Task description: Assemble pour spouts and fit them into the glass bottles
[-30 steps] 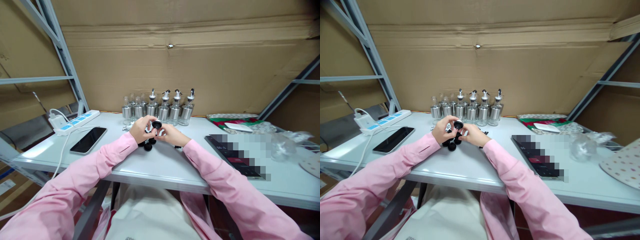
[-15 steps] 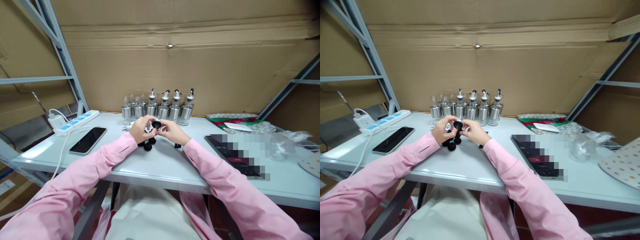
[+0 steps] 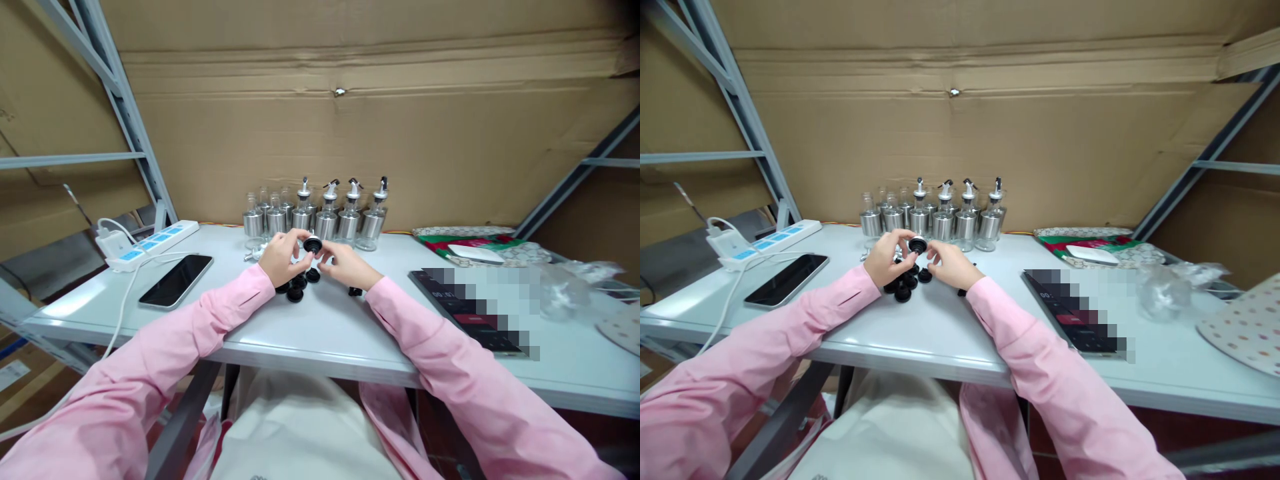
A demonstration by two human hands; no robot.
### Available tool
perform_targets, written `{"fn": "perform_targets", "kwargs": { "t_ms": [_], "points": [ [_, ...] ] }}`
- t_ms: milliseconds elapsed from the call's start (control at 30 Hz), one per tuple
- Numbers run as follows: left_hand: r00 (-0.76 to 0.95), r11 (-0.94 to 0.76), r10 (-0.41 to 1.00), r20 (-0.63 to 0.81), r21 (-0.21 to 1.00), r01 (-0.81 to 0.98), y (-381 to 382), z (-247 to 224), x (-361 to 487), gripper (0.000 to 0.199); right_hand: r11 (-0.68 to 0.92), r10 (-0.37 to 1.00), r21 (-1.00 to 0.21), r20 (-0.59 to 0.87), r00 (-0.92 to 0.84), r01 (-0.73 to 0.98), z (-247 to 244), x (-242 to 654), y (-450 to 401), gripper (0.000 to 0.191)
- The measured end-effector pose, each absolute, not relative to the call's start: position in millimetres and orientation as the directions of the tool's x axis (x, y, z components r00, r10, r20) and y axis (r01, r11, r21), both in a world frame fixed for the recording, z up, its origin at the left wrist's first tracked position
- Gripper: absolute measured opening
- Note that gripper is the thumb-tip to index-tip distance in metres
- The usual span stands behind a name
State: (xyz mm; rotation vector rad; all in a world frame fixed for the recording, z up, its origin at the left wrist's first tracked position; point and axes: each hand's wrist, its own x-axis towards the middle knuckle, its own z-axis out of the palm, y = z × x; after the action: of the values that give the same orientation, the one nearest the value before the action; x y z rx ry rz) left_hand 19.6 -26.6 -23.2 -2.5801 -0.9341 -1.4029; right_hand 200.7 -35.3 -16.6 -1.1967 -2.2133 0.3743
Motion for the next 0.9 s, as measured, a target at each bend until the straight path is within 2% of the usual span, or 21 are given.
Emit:
{"fn": "perform_targets", "kwargs": {
  "t_ms": [100, 167, 267, 533, 700, 900],
  "points": [
    [0.341, -0.758, 0.593, 0.73, 0.363, 0.542, -23.2, -24.3, 20.3, 0.026, 0.603, 0.787, -0.537, 0.52, -0.331, 0.59, -13.6, 201.1, -36.2, 0.033],
    [0.34, -0.752, 0.631, 0.697, 0.443, 0.488, -20.7, -25.1, 20.4, 0.026, 0.615, 0.782, -0.604, 0.548, -0.296, 0.507, -11.3, 200.0, -38.3, 0.034],
    [0.359, -0.764, 0.635, 0.684, 0.486, 0.425, -18.6, -25.3, 20.7, 0.026, 0.622, 0.782, -0.658, 0.548, -0.296, 0.424, -9.3, 198.0, -41.1, 0.027],
    [0.382, -0.773, 0.618, 0.688, 0.442, 0.455, -21.1, -23.2, 20.7, 0.025, 0.562, 0.827, -0.758, 0.502, -0.254, 0.332, -11.5, 197.6, -37.2, 0.022],
    [0.377, -0.752, 0.635, 0.674, 0.428, 0.501, -22.3, -22.5, 20.2, 0.02, 0.566, 0.824, -0.77, 0.514, -0.239, 0.294, -10.5, 196.3, -38.2, 0.022],
    [0.458, -0.755, 0.633, 0.625, 0.367, 0.543, -25.7, -18.3, 20.1, 0.017, 0.576, 0.815, -0.769, 0.511, -0.274, 0.279, -9.2, 195.0, -42.1, 0.022]
  ]
}}
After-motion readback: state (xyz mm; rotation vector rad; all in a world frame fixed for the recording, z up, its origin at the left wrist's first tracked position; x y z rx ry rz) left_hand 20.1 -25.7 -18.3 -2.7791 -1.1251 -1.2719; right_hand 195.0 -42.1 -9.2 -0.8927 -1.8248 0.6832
